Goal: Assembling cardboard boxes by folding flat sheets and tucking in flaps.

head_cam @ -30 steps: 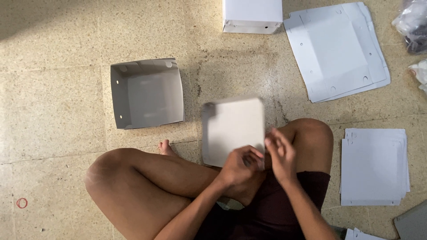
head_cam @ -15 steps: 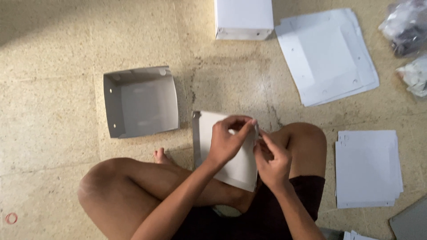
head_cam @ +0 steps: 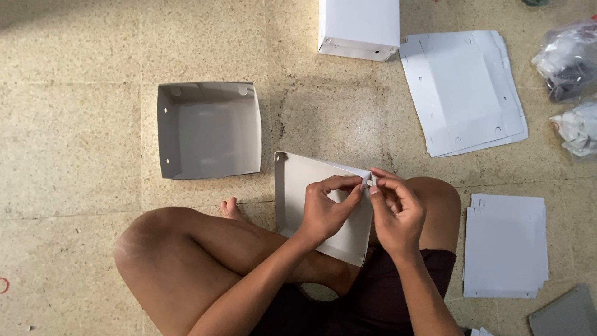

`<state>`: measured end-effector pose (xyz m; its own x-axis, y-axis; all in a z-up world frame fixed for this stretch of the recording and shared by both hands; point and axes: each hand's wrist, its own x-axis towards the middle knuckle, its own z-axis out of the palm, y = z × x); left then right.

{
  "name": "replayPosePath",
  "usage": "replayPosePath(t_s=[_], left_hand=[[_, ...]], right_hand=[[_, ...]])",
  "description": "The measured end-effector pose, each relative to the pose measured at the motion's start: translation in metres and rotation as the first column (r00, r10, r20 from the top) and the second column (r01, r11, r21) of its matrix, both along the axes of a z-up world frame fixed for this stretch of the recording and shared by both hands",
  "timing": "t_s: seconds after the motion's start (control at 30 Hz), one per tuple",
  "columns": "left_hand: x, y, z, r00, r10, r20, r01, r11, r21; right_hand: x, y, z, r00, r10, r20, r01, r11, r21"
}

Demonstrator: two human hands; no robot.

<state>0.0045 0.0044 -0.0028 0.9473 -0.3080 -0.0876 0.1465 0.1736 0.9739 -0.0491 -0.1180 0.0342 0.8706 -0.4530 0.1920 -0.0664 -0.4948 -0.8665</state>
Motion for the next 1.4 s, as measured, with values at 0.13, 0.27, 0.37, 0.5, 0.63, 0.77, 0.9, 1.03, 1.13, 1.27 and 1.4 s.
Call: replayPosePath(t_s=[0.13,0.27,0.37,0.5,0.63,0.77,0.9,1.03,1.13,1.27,1.4], left_hand=[[-0.001,0.001,-0.001,1.000,0.002,0.021,-0.001,1.000,-0.018],[-0.001,0.000,-0.001,0.998,-0.002,0.068,0.003,1.000,-0.018],[-0.001,0.001,-0.002,0.997,-0.008,0.077,0.010,1.000,-0.029],[0.001,0.002,-0.001,0.995,-0.020,0.100,0.024,0.999,-0.035],[0.002,0.001,-0.003,0.992,-0.032,0.121,0.034,0.999,-0.021],[0.002,-0.001,-0.009,0.999,-0.036,0.020,0.037,0.996,-0.081],[0.002,-0.006,-0.019,0.998,-0.031,-0.046,0.024,0.991,-0.132],[0.007,-0.007,-0.023,0.998,-0.034,-0.062,0.026,0.991,-0.128],[0.008,-0.008,-0.026,0.997,-0.043,-0.059,0.036,0.993,-0.115],[0.005,-0.012,-0.026,0.990,-0.014,-0.137,-0.018,0.973,-0.229],[0.003,-0.021,-0.045,0.980,0.036,-0.196,-0.090,0.956,-0.278]], right_hand=[[0.002,-0.001,-0.003,1.000,0.015,-0.016,-0.015,1.000,-0.024],[0.004,-0.004,-0.003,1.000,-0.010,-0.018,0.009,0.998,-0.061],[0.003,-0.009,-0.006,0.999,0.007,-0.032,-0.006,1.000,0.002],[0.004,-0.015,-0.009,0.998,0.036,-0.043,-0.035,0.999,0.031],[0.007,-0.008,-0.003,0.999,0.014,-0.029,-0.014,1.000,0.013],[0.009,-0.003,0.002,1.000,0.017,-0.020,-0.018,0.998,-0.055],[0.010,0.000,0.005,0.999,0.038,0.015,-0.038,0.999,-0.010],[0.009,0.002,-0.002,0.995,0.058,0.079,-0.056,0.998,-0.028],[0.006,0.011,-0.007,0.987,0.108,0.116,-0.072,0.957,-0.280],[-0.002,0.012,-0.017,0.968,0.217,0.124,-0.153,0.908,-0.390],[-0.004,0.010,-0.005,0.958,0.272,0.091,-0.237,0.930,-0.282]])
